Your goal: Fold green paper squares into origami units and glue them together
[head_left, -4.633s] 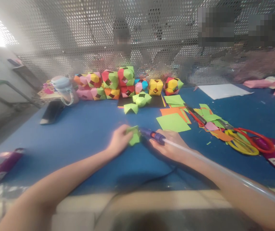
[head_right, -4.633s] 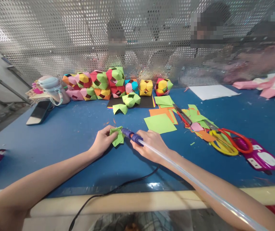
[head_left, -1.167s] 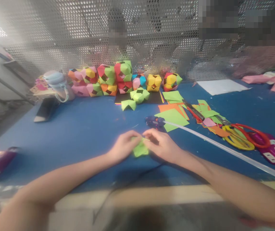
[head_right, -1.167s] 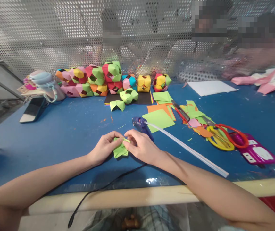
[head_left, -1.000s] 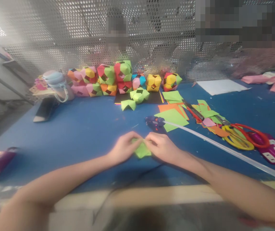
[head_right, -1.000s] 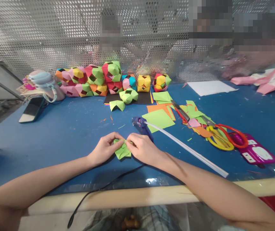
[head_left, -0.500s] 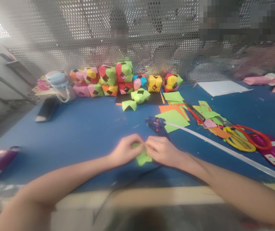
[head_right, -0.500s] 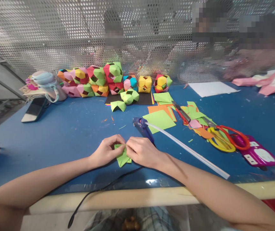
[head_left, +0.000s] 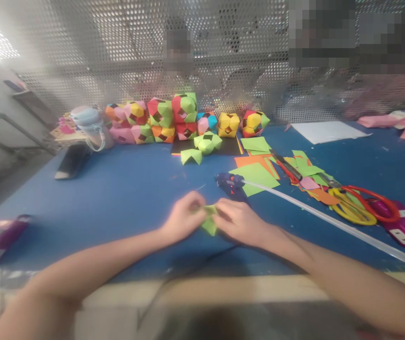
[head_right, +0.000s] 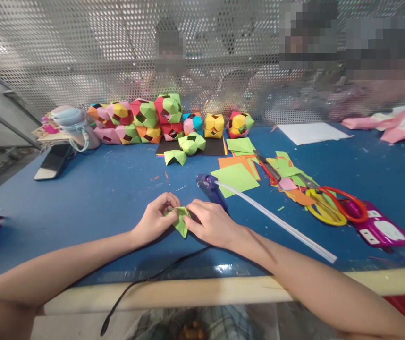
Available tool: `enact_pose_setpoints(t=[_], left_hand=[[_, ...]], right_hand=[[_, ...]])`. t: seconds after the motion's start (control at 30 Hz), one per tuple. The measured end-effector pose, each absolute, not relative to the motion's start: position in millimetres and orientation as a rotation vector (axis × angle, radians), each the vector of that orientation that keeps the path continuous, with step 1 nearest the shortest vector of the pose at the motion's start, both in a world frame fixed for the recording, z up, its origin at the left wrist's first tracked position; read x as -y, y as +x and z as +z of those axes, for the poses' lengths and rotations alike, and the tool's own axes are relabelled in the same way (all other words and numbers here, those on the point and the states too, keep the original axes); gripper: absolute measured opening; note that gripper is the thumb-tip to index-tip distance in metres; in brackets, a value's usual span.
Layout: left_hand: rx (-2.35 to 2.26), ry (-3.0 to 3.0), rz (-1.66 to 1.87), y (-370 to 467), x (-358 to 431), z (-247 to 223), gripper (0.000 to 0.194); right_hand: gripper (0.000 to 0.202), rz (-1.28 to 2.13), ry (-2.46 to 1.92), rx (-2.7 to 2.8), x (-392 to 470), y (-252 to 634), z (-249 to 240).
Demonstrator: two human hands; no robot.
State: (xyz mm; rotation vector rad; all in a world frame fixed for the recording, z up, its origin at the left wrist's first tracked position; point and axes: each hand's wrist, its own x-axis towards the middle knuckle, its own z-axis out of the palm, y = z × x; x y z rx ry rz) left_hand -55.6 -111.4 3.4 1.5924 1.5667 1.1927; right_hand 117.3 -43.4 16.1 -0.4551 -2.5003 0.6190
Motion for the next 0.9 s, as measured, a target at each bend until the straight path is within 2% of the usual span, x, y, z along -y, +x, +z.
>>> enact_pose_setpoints(t=[0.27,0.53,0.9], left_hand=[[-1.562,1.545,1.083,-53.4,109.7,4.1,0.007],[-1.617,1.353,1.240,-60.9,103.2,-4.4,0.005],[-1.453,1.405,1.185,-58.6,106.4,3.2,0.008]], right_hand=[[0.027,0.379,-0.437,2.552,39.7,117.8,8.7],[0.014,0.358,-0.551,2.497,39.1,118.1,7.9],[0.021,0.369,-0.483,2.489,39.9,117.9,8.8]])
